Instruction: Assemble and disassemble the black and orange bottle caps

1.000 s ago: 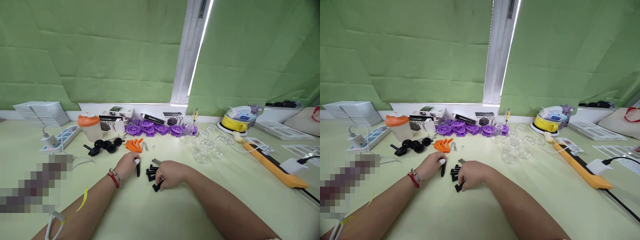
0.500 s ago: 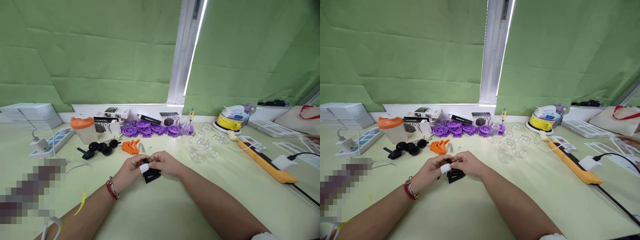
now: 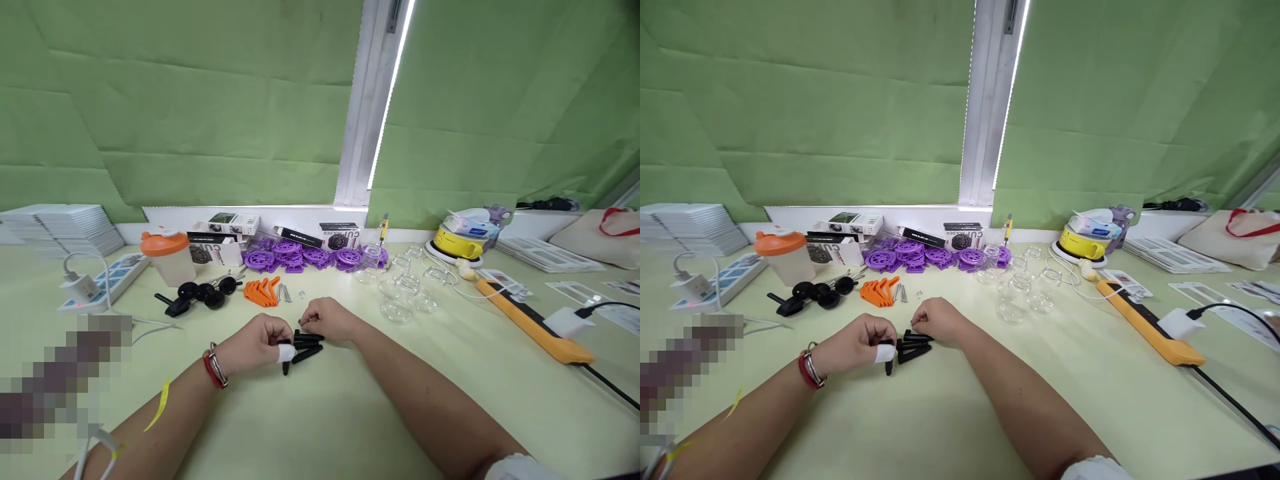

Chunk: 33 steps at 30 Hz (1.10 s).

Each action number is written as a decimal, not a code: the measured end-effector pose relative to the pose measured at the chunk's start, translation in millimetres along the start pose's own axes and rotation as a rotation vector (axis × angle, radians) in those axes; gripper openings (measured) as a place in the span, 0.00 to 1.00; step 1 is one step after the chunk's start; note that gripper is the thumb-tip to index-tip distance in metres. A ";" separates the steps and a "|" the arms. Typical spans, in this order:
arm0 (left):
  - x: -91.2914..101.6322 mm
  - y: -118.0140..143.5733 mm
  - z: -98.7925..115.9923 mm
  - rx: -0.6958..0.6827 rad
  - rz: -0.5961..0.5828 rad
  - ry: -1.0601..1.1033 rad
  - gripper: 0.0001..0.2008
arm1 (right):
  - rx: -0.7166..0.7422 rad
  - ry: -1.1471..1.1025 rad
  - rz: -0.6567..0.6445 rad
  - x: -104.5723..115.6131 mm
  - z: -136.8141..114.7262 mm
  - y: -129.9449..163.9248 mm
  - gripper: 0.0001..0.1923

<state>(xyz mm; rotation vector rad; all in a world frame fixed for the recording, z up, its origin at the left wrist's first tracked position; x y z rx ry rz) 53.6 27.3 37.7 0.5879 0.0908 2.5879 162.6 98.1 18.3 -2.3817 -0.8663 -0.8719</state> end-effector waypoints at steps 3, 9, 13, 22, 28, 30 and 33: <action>-3.3 -2.0 -8.3 0.001 -0.048 -0.053 0.10 | 0.024 0.117 -0.062 -5.0 -10.8 -3.3 0.07; -2.2 -6.2 -14.8 -0.005 -0.064 -0.090 0.10 | -0.026 0.286 -0.155 -8.6 -19.2 -4.2 0.08; -1.5 -7.1 -16.9 -0.003 -0.057 -0.106 0.11 | -0.050 0.352 -0.181 -8.7 -19.5 -3.4 0.09; 0.7 -6.7 -16.6 0.001 -0.058 -0.136 0.11 | -0.041 0.268 -0.130 0.9 -18.6 -2.3 0.11; 0.4 -6.1 -18.6 0.015 -0.062 -0.117 0.13 | 0.029 0.284 -0.145 -7.6 -20.3 -5.6 0.10; 0.4 -6.6 -19.1 0.022 -0.065 -0.114 0.13 | 0.038 0.312 -0.155 -10.4 -20.0 -6.7 0.11; 1.0 -7.3 -18.6 0.022 -0.067 -0.129 0.13 | 0.046 0.344 -0.165 -12.1 -20.3 -7.1 0.11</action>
Point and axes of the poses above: each hand's wrist, its own y-axis away from the middle knuckle, its own x-axis out of the back of the hand, z = x × y, the point moved 8 cm from there along -y, towards the middle knuckle, and after that the axes turned 6 degrees about x, right-handed, at the moved point
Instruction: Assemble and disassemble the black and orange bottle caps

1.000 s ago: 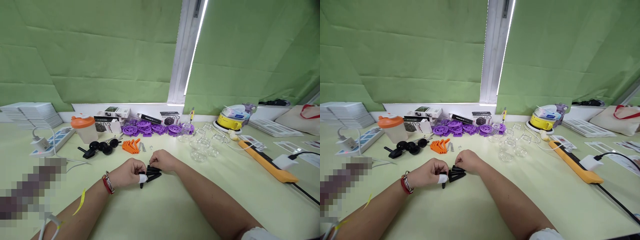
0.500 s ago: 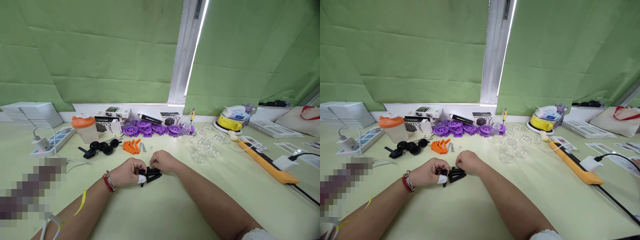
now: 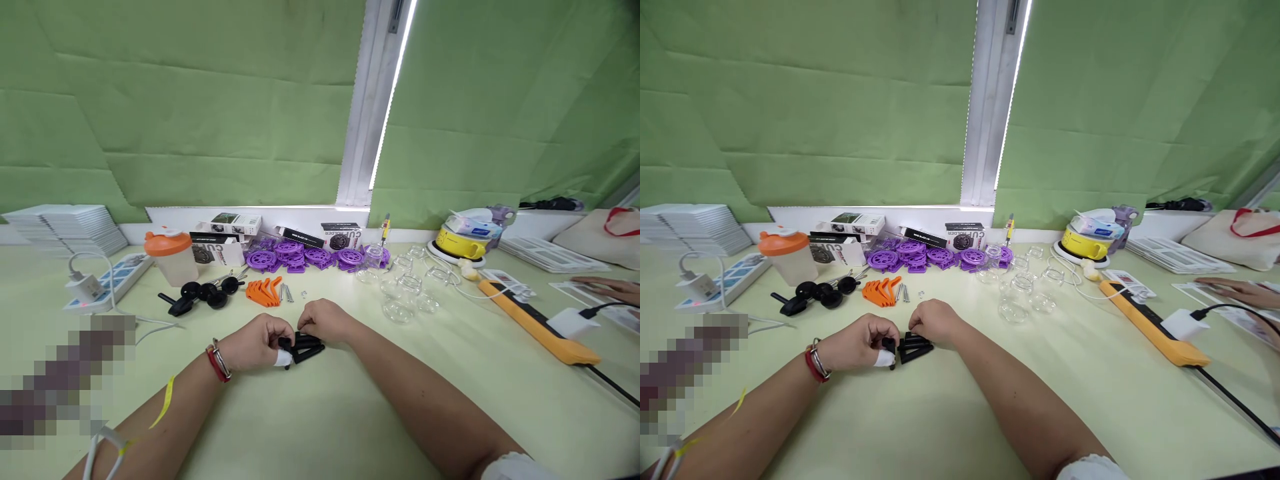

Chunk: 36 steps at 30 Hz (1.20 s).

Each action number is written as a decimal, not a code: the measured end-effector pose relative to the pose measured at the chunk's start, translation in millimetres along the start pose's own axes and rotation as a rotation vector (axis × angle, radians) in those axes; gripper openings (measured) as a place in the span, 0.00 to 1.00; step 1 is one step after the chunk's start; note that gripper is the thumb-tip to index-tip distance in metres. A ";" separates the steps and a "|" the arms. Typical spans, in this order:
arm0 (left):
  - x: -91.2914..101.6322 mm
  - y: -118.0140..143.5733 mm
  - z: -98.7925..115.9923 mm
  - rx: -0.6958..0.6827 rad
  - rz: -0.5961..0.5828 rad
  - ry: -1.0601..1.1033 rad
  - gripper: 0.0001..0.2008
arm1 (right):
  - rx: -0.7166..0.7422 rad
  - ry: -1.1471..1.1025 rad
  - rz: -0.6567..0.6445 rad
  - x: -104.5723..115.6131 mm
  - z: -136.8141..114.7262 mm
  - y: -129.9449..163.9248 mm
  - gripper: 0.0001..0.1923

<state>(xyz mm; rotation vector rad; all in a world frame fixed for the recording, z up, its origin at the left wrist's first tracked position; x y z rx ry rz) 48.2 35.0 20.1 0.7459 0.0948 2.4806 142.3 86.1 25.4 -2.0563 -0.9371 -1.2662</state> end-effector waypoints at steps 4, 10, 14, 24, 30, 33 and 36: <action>-0.7 1.4 0.3 0.005 -0.011 -0.026 0.14 | -0.003 0.022 -0.020 -0.1 -1.8 1.0 0.12; -5.5 2.4 1.7 -0.028 -0.047 -0.021 0.12 | 0.000 0.002 -0.015 -1.6 -2.4 1.4 0.10; -6.5 1.1 1.4 -0.015 -0.056 0.014 0.12 | 0.009 -0.065 0.073 3.9 -2.3 4.3 0.08; -4.9 -0.6 0.4 -0.049 -0.005 0.087 0.13 | 0.220 -0.406 0.293 27.9 -44.9 29.3 0.08; -6.0 -1.5 -2.5 -0.062 -0.010 0.064 0.13 | 0.221 -0.388 0.226 21.5 -46.9 27.8 0.08; -6.0 -1.6 -1.5 -0.056 -0.008 0.064 0.13 | 0.257 -0.400 0.212 22.1 -49.4 28.8 0.08; -5.4 -1.0 -0.6 -0.044 -0.005 0.072 0.13 | 0.283 -0.445 0.217 24.2 -48.6 28.2 0.08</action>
Point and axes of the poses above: each hand's wrist, its own y-axis away from the middle knuckle, its own x-axis out of the back of the hand, z = x × y, the point moved 8 cm from there along -y, towards the middle knuckle, and after that the axes turned 6 degrees about x, right-handed, at the moved point
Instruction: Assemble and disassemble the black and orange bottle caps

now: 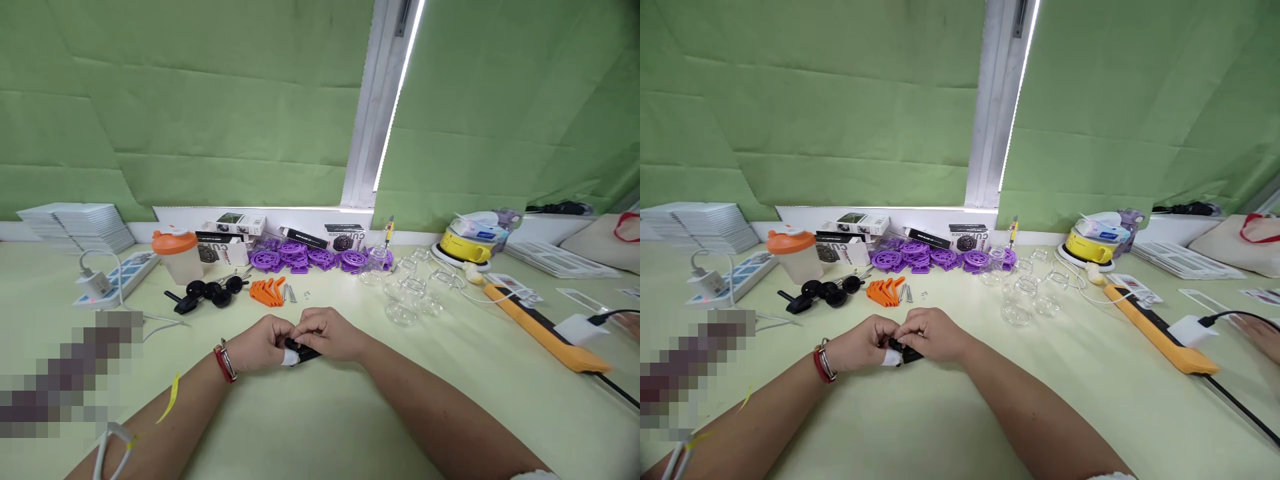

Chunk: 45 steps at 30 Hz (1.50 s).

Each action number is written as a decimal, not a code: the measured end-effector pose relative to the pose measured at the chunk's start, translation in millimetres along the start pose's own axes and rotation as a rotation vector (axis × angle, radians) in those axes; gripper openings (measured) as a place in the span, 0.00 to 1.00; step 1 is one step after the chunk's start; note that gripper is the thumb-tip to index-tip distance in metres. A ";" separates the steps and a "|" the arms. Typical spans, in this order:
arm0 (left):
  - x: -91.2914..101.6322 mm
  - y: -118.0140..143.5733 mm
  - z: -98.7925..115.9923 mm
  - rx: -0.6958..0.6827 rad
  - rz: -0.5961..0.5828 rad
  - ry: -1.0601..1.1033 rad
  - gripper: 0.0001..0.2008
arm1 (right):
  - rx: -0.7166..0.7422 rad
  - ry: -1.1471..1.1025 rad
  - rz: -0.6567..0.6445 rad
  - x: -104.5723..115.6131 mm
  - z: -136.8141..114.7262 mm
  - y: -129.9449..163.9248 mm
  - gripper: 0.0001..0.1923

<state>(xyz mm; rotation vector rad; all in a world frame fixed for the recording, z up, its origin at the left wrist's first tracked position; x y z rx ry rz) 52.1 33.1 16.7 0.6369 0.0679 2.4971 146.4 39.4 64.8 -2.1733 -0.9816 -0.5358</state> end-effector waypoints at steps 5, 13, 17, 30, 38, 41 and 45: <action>0.6 1.3 -0.3 0.048 -0.008 0.015 0.13 | -0.258 0.077 0.258 32.1 46.5 6.8 0.09; 1.4 1.7 7.9 0.006 -0.039 -0.016 0.11 | -0.477 0.140 0.099 28.6 105.4 24.0 0.10; 1.6 2.0 8.1 0.021 -0.040 -0.011 0.12 | -0.479 0.170 0.072 25.0 107.9 23.4 0.10; 0.6 3.2 9.8 0.030 -0.034 -0.031 0.11 | -0.399 0.305 0.030 27.8 88.2 19.6 0.10; 0.6 2.1 11.2 0.021 -0.036 -0.030 0.12 | -0.439 0.392 -0.029 27.7 84.5 18.3 0.10; 0.1 2.1 10.5 0.025 -0.040 -0.015 0.12 | -0.433 0.385 -0.038 28.8 84.6 19.2 0.10; 0.3 2.5 8.9 0.018 -0.041 -0.019 0.11 | -0.405 0.413 -0.065 29.5 81.6 19.6 0.11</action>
Point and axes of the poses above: each hand's wrist, its own y-axis away from the middle knuckle, its own x-axis out of the back of the hand, z = x × y, the point moved 8 cm from there along -y, towards the middle knuckle, and after that the axes turned 6 degrees about x, right-handed, at the moved point
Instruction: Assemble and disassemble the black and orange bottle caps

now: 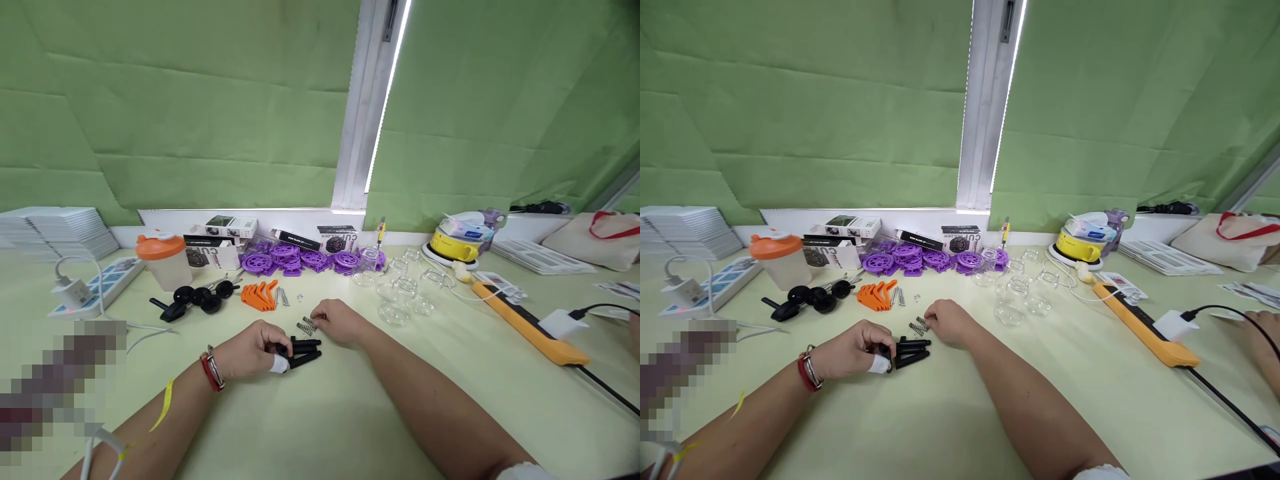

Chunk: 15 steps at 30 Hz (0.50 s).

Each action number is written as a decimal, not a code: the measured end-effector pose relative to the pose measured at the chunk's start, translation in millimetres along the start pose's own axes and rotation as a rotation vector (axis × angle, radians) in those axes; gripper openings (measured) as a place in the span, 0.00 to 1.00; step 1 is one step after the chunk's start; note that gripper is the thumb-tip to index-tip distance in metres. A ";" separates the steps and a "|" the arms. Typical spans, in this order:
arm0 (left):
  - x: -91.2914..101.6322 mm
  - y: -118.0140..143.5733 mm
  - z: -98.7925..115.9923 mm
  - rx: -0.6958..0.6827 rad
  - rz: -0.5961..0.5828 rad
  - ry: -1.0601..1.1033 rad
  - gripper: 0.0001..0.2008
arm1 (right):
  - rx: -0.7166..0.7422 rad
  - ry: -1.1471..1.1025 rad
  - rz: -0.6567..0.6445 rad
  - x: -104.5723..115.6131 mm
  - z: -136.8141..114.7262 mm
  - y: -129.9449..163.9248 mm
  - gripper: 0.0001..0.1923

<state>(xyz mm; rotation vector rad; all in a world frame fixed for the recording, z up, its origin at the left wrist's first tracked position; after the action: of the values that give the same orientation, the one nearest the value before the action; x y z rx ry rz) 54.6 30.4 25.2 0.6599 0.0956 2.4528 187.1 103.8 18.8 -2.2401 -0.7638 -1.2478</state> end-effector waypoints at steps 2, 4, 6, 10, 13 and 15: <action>0.2 0.1 -1.0 -0.003 -0.001 -0.003 0.11 | 0.018 0.020 -0.014 0.1 -2.5 0.5 0.11; 0.3 0.2 -1.2 -0.007 -0.002 -0.003 0.11 | 0.019 0.035 -0.027 -0.7 -4.0 0.8 0.11; 0.3 0.4 -0.6 -0.009 -0.002 -0.002 0.11 | 0.009 0.055 -0.023 -0.8 -4.8 1.0 0.11; 0.3 0.6 1.2 -0.008 0.002 0.000 0.11 | 0.023 0.099 -0.010 -1.4 -8.0 0.7 0.12; 0.3 0.0 0.9 -0.005 0.001 -0.002 0.11 | 0.045 0.101 -0.022 -2.5 -9.1 0.9 0.14; 0.5 -0.4 -0.4 -0.002 0.000 -0.007 0.11 | 0.055 0.092 -0.014 -1.5 -9.0 1.4 0.17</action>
<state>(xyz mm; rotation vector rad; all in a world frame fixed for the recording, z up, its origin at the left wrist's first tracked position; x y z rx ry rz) 54.3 31.1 25.0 0.6683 0.0906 2.4505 181.9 96.7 21.7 -2.1218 -0.7714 -1.3104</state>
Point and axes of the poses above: each hand's wrist, its own y-axis away from the middle knuckle, its own x-axis out of the back of the hand, z = x × y, the point moved 8 cm from there along -y, towards the middle knuckle, and after that the axes turned 6 degrees about x, right-handed, at the moved point
